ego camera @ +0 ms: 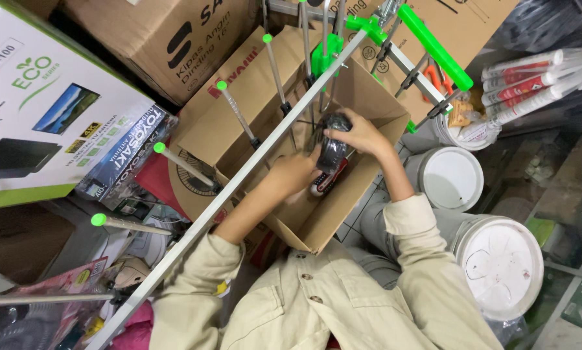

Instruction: The person assembles a television antenna by connecting the metal bars to the green frame and then placing a roll of coaxial cable into the center of the structure.

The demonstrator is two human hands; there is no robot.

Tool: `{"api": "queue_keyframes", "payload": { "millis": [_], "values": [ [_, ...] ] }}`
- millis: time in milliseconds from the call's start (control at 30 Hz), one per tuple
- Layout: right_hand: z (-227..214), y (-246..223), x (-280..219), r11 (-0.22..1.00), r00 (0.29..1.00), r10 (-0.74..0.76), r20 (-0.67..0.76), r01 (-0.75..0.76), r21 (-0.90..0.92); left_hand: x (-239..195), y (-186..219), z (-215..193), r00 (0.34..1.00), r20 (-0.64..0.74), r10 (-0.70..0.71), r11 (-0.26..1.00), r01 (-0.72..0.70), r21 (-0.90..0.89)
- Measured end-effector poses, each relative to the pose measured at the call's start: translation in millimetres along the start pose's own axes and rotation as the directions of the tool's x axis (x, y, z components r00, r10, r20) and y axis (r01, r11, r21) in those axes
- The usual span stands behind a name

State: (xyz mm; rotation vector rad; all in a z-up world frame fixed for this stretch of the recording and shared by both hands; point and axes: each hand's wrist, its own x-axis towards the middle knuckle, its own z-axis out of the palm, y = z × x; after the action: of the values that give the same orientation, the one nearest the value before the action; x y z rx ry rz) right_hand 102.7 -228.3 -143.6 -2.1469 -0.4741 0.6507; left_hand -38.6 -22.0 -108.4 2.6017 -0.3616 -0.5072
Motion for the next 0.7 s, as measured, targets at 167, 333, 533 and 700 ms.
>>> {"api": "queue_keyframes", "payload": {
  "millis": [167, 333, 533, 700],
  "values": [
    [-4, -20, -28, 0.995, 0.99, -0.09, -0.109, 0.086, -0.041, -77, 26, -67, 0.925, -0.369, 0.085, 0.961, -0.175, -0.216],
    [-6, -77, -63, 0.998, 0.971, -0.021, -0.236, 0.008, -0.057, -113, 27, -99, 0.843, -0.538, -0.025, 0.945, -0.155, -0.287],
    [-9, -95, -80, 0.998, 0.986, 0.009, -0.168, -0.018, -0.057, -104, 25, -98, 0.643, -0.744, -0.182, 0.955, -0.065, -0.29],
    [8, -79, -65, 0.995, 0.989, 0.048, -0.138, -0.06, -0.08, -97, 17, -102, 0.642, -0.733, -0.226, 0.957, 0.005, -0.291]
  ]
}}
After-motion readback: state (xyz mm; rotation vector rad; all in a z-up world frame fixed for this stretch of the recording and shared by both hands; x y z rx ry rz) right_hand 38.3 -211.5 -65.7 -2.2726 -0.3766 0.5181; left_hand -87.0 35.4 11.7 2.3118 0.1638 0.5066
